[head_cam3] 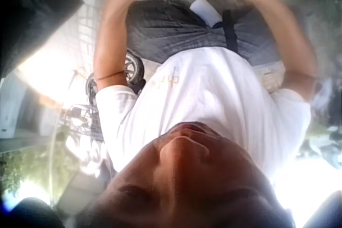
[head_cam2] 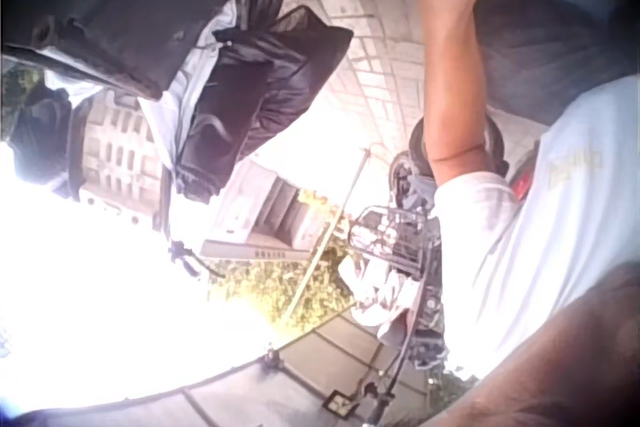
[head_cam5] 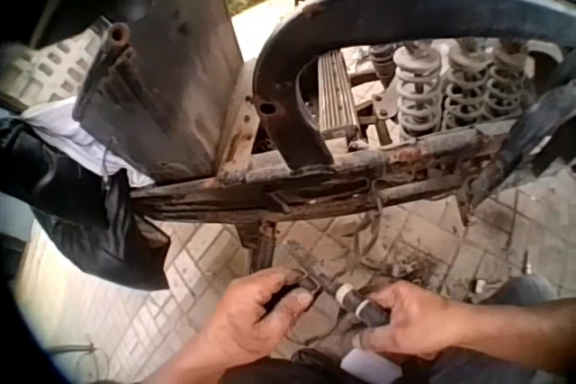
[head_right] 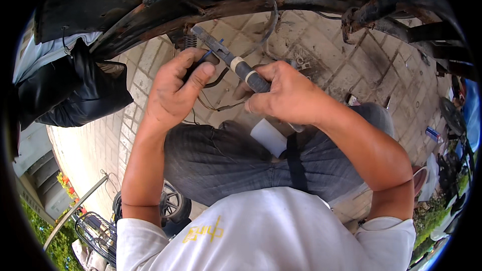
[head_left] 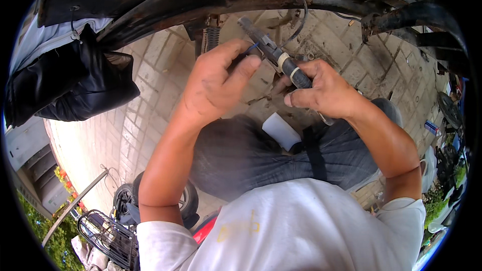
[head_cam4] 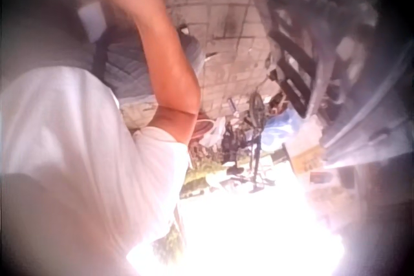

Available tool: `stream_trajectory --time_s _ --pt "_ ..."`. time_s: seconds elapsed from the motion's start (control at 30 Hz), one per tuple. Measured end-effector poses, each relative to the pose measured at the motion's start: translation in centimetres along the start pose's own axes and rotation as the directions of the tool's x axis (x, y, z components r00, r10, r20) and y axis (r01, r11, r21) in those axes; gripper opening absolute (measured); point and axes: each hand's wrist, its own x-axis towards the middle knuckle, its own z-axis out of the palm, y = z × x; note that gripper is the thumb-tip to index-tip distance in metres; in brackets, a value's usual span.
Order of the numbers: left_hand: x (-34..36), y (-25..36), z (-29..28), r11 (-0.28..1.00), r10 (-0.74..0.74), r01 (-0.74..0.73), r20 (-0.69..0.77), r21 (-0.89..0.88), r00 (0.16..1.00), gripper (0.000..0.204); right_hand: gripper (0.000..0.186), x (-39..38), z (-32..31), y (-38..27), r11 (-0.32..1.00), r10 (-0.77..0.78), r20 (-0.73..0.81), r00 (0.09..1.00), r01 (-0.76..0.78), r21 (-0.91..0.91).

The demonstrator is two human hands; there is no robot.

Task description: The person uses pliers to strip the insulation from several wires located under the frame of a vehicle. They repeatedly grip the wire ends and pull to remove the outer coating, preparing the wires for connection.

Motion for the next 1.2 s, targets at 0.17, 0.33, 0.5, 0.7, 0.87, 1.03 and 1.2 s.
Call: stream_trajectory --time_s 0.17,0.33,0.5,0.7,0.87,1.03,1.2 --pt "-0.2 -0.1 0.1 0.999 0.028 -0.029 -0.055 -0.021 0.998 0.019 0.026 0.1 0.1 -0.5 0.993 -0.066 0.006 0.998 0.066 -0.097" --pt "0.0 0.5 0.7 1.000 0.022 -0.022 -0.122 -0.001 0.992 0.015 0.025 0.2 0.3 -0.3 0.994 -0.028 -0.028 0.999 0.025 -0.108" --pt "0.1 0.2 1.0 0.996 0.036 -0.044 -0.116 -0.072 0.993 0.025 0.025 0.8 0.5 1.0 0.952 -0.205 -0.087 0.975 0.178 -0.247" --pt "0.6 1.0 0.4 0.991 -0.092 0.108 -0.176 0.084 0.980 0.048 0.020 -0.1 1.5 -0.4 0.976 -0.215 -0.160 0.964 0.219 0.008" --pt "1.2 0.6 1.0 0.979 -0.064 0.108 -0.243 0.172 0.968 0.055 0.021 0.0 2.1 0.2 0.961 -0.271 -0.214 0.939 0.276 -0.002" --pt "1.6 0.6 1.3 0.970 -0.161 0.196 -0.223 0.142 0.961 0.058 0.017 -0.2 2.0 -0.2 0.989 -0.049 -0.151 0.987 0.070 0.132" --pt "1.8 0.6 1.7 0.949 -0.095 0.165 -0.256 0.268 0.962 0.055 0.017 1.1 1.2 1.8 0.866 -0.481 -0.283 0.830 0.399 -0.302"
